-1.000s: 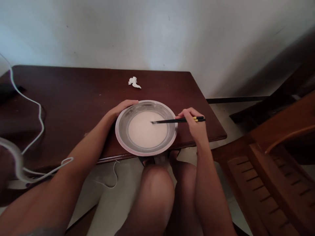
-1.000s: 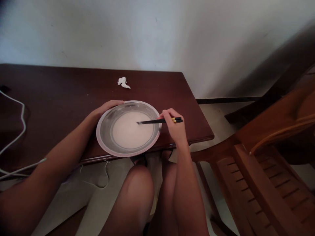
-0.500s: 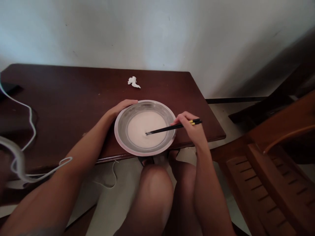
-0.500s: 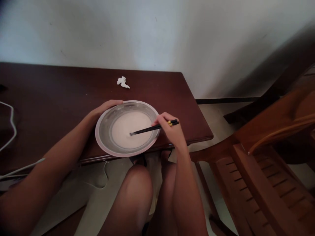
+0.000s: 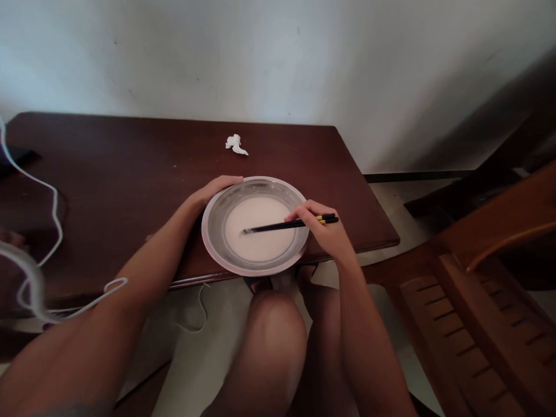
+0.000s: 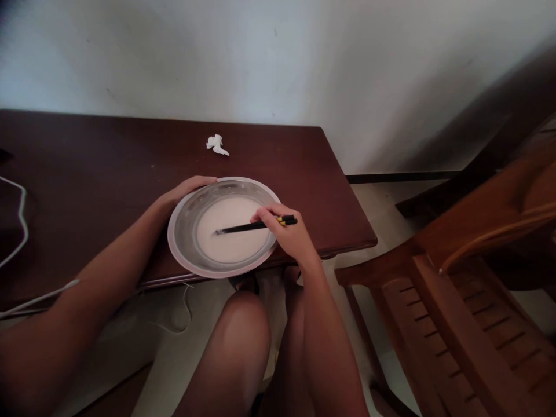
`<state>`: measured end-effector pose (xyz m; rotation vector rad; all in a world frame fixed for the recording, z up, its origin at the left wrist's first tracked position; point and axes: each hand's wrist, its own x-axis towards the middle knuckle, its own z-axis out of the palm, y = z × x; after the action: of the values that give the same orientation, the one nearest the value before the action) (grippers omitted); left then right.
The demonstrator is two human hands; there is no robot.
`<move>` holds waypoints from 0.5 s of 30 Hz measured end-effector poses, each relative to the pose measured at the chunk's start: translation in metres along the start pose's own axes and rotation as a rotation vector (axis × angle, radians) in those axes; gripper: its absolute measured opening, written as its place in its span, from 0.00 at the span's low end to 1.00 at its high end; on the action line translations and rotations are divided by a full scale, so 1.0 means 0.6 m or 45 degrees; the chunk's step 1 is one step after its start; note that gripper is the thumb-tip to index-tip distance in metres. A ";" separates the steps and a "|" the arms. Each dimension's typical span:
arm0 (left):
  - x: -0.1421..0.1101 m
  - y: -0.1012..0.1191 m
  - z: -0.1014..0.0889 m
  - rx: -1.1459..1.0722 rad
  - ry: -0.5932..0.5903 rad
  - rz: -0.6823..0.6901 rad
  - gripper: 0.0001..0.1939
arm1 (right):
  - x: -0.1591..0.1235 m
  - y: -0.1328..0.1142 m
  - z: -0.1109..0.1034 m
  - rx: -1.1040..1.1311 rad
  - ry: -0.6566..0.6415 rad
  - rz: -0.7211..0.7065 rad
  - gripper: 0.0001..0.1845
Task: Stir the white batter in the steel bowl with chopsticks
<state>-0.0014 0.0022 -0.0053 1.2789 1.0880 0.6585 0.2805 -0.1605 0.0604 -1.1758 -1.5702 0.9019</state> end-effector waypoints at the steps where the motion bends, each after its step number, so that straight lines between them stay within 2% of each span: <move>1: -0.001 0.001 0.002 -0.030 0.007 -0.037 0.19 | 0.002 0.000 0.001 -0.039 0.014 -0.020 0.14; 3: -0.005 0.005 0.005 -0.074 0.018 -0.088 0.18 | 0.005 0.004 -0.002 -0.045 0.162 -0.013 0.14; 6: -0.007 0.008 0.007 -0.074 0.009 -0.079 0.17 | 0.004 0.011 -0.008 0.096 0.377 0.083 0.17; 7: -0.007 0.009 0.007 -0.061 0.010 -0.061 0.17 | 0.004 0.012 -0.007 0.140 0.369 0.112 0.18; 9: -0.007 0.010 0.006 -0.030 0.027 -0.029 0.17 | 0.003 0.010 -0.002 0.160 0.230 0.122 0.17; 11: -0.008 0.012 0.006 -0.017 0.043 -0.015 0.18 | 0.003 0.007 0.004 0.084 0.087 0.063 0.15; 12: -0.009 0.013 0.007 -0.018 0.039 -0.016 0.19 | 0.004 0.007 0.004 0.031 0.070 0.027 0.14; 15: -0.011 0.016 0.010 -0.017 0.009 -0.029 0.21 | 0.006 0.008 -0.003 -0.011 0.266 0.012 0.15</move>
<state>0.0031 -0.0040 0.0051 1.2515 1.1008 0.6529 0.2834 -0.1559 0.0573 -1.2430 -1.4020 0.7528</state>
